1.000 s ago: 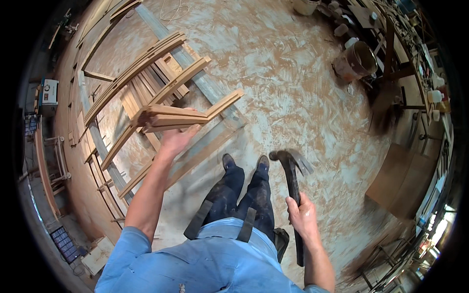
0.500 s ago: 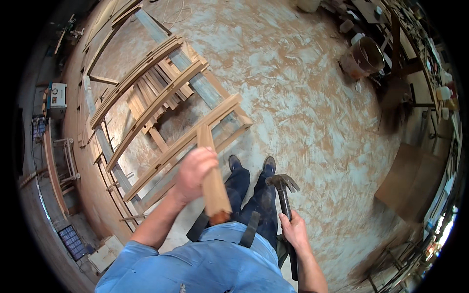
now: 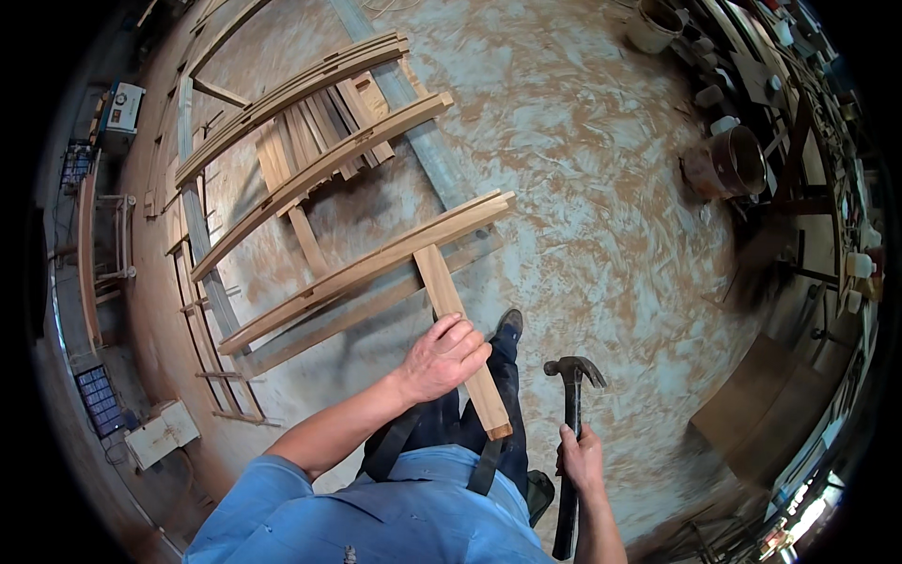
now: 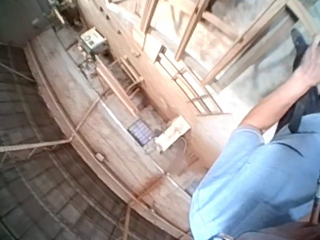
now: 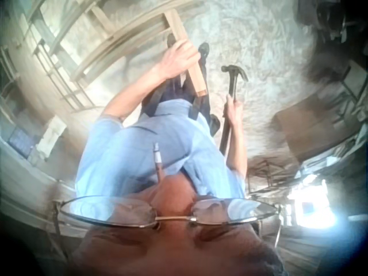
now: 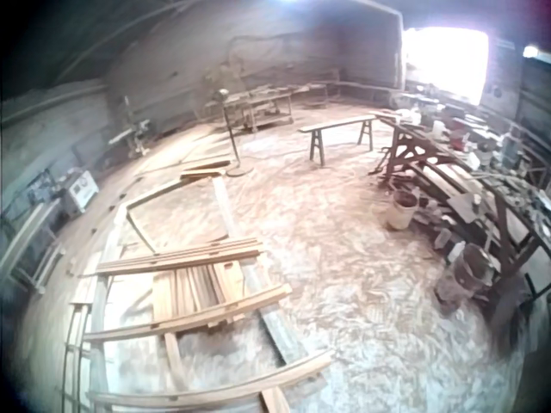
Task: The person assembles a wooden chair frame in a workshop. They apply glue to wooden slats, fit them into the frame, and use a hammer to secure the joints. The person also picks up a larger wooden panel and places it onto the frame.
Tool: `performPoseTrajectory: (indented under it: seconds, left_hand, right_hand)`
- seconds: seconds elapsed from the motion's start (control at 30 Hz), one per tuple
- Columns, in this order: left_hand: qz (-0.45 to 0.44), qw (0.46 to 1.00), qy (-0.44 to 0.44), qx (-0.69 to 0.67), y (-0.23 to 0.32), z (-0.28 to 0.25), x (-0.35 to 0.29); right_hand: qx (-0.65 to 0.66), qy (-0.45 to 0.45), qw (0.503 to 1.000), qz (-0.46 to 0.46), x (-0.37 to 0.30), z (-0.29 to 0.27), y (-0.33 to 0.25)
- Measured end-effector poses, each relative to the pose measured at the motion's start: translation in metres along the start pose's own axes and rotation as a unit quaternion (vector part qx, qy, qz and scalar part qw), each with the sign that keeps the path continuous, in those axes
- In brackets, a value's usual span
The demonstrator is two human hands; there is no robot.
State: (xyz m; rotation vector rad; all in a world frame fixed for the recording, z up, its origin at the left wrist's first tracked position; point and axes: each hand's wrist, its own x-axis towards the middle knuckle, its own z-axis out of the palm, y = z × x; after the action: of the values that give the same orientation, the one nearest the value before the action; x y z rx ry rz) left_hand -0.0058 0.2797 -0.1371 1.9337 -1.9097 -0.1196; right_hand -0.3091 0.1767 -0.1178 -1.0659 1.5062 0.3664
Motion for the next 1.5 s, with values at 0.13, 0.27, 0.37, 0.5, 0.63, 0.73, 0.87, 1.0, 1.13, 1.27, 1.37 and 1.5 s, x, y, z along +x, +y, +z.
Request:
performPoseTrajectory:
  seconds: [0.13, 0.27, 0.37, 0.5, 0.63, 0.73, 0.87, 1.0, 1.13, 1.27, 1.37, 1.5]
  left_hand:
    - [-0.020, 0.999, 0.021, -0.037, 0.000, -0.014, 0.004]
    - [-0.040, 0.994, 0.078, -0.069, -0.003, -0.042, 0.015]
    - [-0.010, 0.994, 0.079, -0.069, -0.007, -0.050, 0.021]
    - [0.043, 0.997, 0.022, -0.057, -0.004, -0.027, 0.016]
    - [0.039, 0.999, -0.005, -0.021, 0.000, 0.003, 0.005]
    - [0.039, 0.999, -0.010, -0.006, 0.002, 0.011, 0.001]
    - [0.007, 0.995, 0.026, -0.098, -0.003, -0.021, 0.009]
    - [-0.040, 0.976, 0.147, -0.155, -0.030, -0.074, 0.025]
    - [-0.206, 0.921, 0.187, -0.274, -0.066, -0.095, 0.038]
    - [-0.307, 0.797, 0.243, -0.460, -0.100, -0.100, 0.051]
    - [-0.301, 0.805, 0.209, -0.467, -0.121, -0.107, 0.053]
    - [-0.312, 0.814, 0.201, -0.447, -0.122, -0.110, 0.058]
  right_hand:
    - [-0.003, -0.008, 1.000, -0.002, 0.003, 0.001, 0.005]
    - [-0.012, -0.022, 1.000, -0.010, 0.000, 0.004, -0.005]
    - [-0.021, -0.024, 0.999, -0.021, -0.001, 0.005, -0.013]
    - [-0.028, -0.022, 0.999, -0.019, -0.004, 0.006, -0.022]
    - [-0.024, -0.013, 1.000, 0.002, 0.003, 0.004, -0.015]
    - [-0.022, -0.010, 0.999, 0.023, 0.009, 0.001, 0.000]
    - [-0.003, -0.009, 0.999, 0.039, 0.010, 0.004, 0.008]
    - [0.013, -0.018, 0.999, 0.031, 0.010, 0.008, 0.009]
    - [0.019, -0.017, 0.999, 0.021, 0.011, 0.013, 0.005]
    - [0.043, -0.022, 0.998, 0.029, 0.015, 0.018, 0.005]
    - [0.060, -0.017, 0.997, 0.040, 0.018, 0.022, 0.010]
    - [0.080, -0.023, 0.995, 0.050, 0.024, 0.025, 0.025]
